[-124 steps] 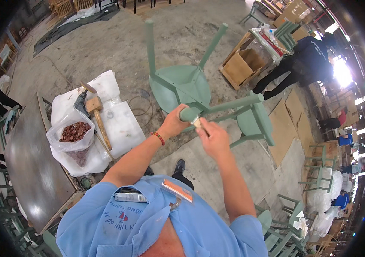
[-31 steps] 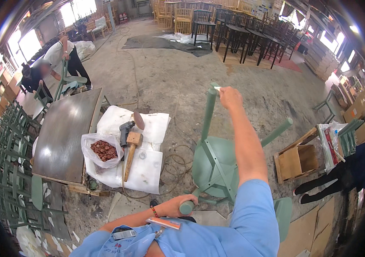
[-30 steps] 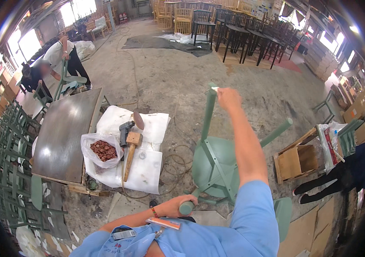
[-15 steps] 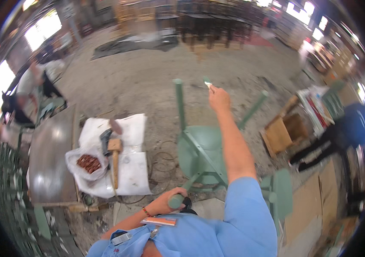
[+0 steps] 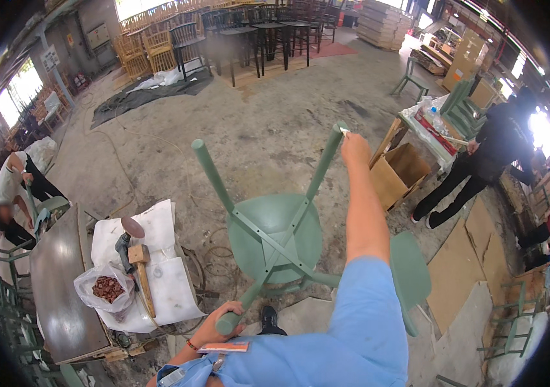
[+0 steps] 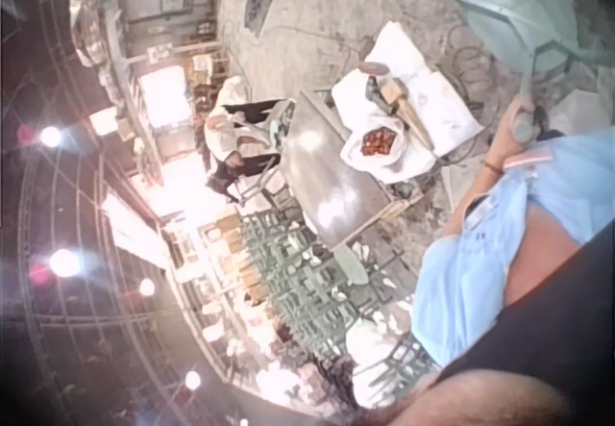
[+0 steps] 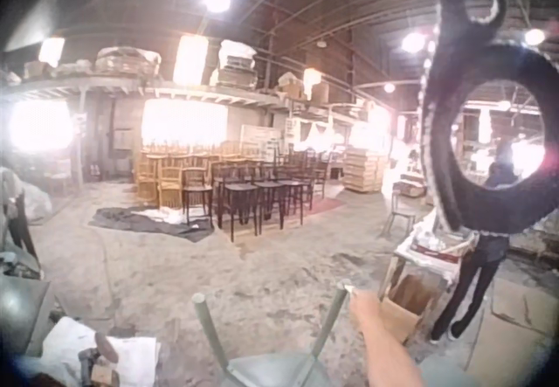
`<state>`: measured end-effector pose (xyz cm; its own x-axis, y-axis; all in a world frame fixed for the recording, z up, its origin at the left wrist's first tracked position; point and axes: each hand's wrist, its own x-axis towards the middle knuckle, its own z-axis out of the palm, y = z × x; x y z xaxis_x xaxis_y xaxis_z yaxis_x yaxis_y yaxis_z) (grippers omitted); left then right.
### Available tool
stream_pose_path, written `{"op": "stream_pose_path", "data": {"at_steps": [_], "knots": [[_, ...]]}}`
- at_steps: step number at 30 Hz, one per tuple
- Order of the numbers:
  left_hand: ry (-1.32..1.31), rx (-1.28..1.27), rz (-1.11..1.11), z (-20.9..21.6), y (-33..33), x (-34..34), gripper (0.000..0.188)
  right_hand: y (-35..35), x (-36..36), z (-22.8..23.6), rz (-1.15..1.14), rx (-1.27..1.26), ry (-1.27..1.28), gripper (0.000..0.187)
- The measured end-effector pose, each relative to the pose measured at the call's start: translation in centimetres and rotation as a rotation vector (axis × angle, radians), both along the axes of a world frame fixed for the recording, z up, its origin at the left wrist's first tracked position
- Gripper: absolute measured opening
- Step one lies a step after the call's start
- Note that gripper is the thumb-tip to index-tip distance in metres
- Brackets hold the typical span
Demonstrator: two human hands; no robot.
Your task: The person assembles green chairs in a workshop. They insert wooden dowels into the chair legs, use a wooden mallet to tap them into place, and then flip the chairs upright. The process is repeated for multiple chairs.
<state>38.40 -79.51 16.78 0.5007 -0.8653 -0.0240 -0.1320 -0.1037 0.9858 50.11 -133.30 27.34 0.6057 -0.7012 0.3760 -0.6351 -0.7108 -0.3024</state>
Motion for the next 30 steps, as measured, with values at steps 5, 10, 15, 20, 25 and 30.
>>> {"op": "stream_pose_path", "data": {"at_steps": [5, 10, 15, 20, 25, 30], "knots": [[0.000, 0.024, 0.040, 0.2, 0.1, 0.3, 0.040, 0.6, 1.7, 0.0, 0.076, 0.022, 0.101, 0.028], [0.035, 0.018, 0.054, -0.7, 0.0, -0.1, 0.041, 0.1, 0.7, -0.6, 0.090, 0.007, 0.046, 0.026], [0.025, 0.036, 0.074, -0.4, -0.2, -0.2, 0.042, -2.1, 1.2, 0.3, 0.052, 0.053, 0.036, 0.028], [0.039, 0.033, 0.064, -0.2, 0.2, -0.2, 0.042, -3.6, -0.4, -0.1, 0.046, -0.020, -0.083, 0.027], [0.061, 0.012, 0.066, -0.2, 0.1, -0.4, 0.041, -1.4, -0.2, -1.0, 0.107, -0.039, 0.026, 0.027], [0.039, 0.018, 0.100, 0.5, -0.2, -0.8, 0.041, -1.3, 0.4, -1.1, 0.132, -0.041, -0.110, 0.026]]}}
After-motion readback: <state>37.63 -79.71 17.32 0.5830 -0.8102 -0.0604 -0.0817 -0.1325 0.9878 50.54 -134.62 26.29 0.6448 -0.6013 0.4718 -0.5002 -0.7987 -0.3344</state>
